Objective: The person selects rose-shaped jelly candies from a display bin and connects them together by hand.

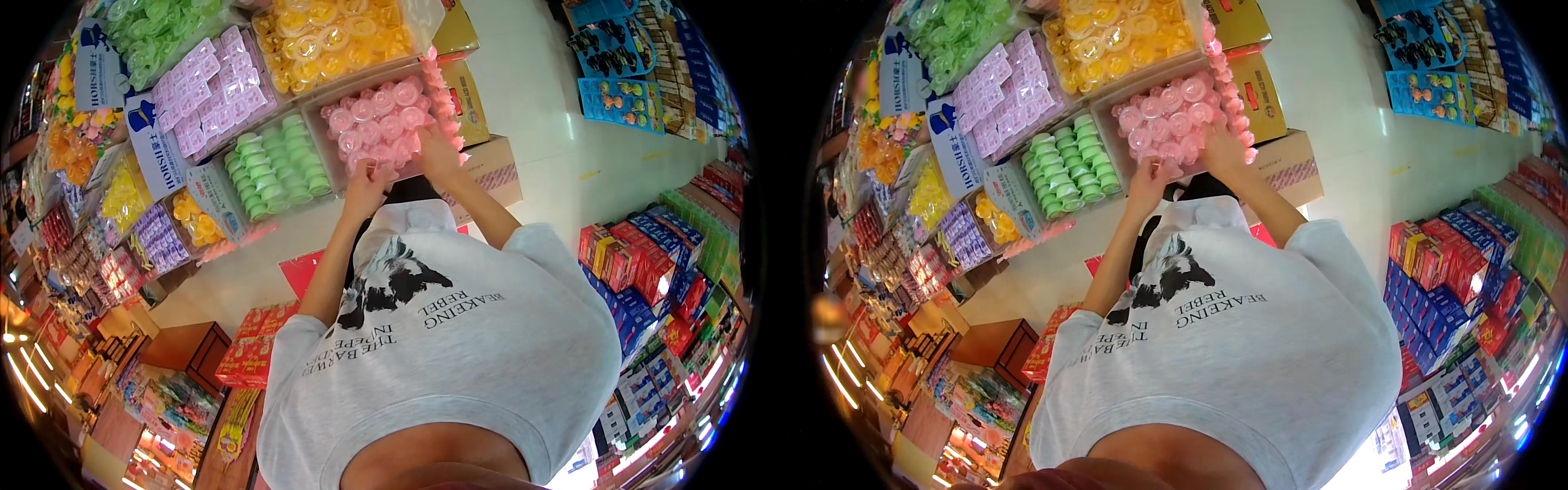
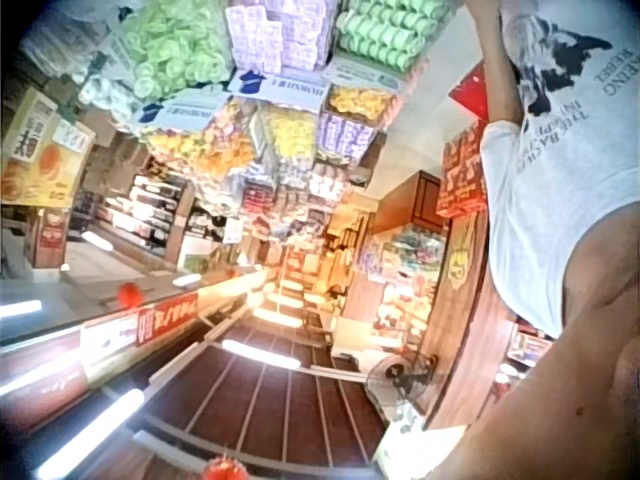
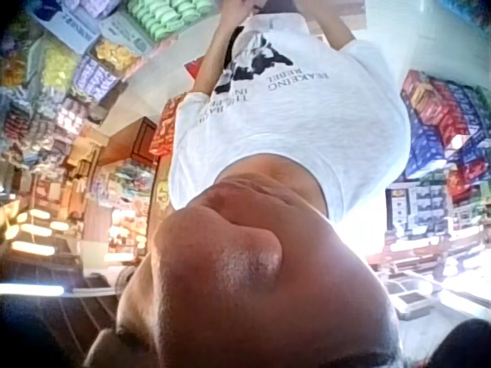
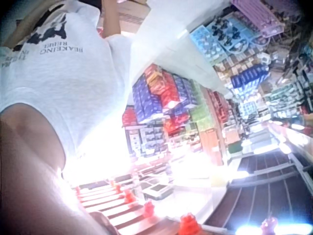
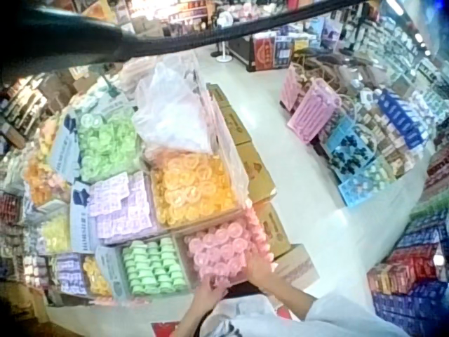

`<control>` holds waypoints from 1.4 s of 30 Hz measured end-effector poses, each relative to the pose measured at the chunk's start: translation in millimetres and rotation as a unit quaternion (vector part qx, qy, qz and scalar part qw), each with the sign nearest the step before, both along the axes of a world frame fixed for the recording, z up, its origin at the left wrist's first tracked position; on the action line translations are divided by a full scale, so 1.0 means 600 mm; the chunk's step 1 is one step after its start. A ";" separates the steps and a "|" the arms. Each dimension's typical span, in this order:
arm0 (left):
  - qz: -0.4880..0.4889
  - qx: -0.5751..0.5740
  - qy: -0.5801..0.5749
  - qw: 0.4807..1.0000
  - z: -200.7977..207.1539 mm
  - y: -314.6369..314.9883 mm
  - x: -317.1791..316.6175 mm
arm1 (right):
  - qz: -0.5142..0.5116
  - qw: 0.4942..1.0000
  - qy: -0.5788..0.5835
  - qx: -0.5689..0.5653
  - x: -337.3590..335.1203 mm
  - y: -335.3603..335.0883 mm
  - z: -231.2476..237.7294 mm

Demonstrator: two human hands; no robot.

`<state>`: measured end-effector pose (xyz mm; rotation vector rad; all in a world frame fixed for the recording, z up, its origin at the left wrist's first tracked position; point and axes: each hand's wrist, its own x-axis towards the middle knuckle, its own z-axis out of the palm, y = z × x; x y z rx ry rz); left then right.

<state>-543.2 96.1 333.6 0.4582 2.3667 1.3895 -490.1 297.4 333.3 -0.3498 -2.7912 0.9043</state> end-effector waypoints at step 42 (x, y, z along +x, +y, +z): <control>0.078 -0.169 0.176 0.967 0.012 0.073 -0.041 | 0.008 0.976 -0.167 0.142 -0.025 0.021 -0.041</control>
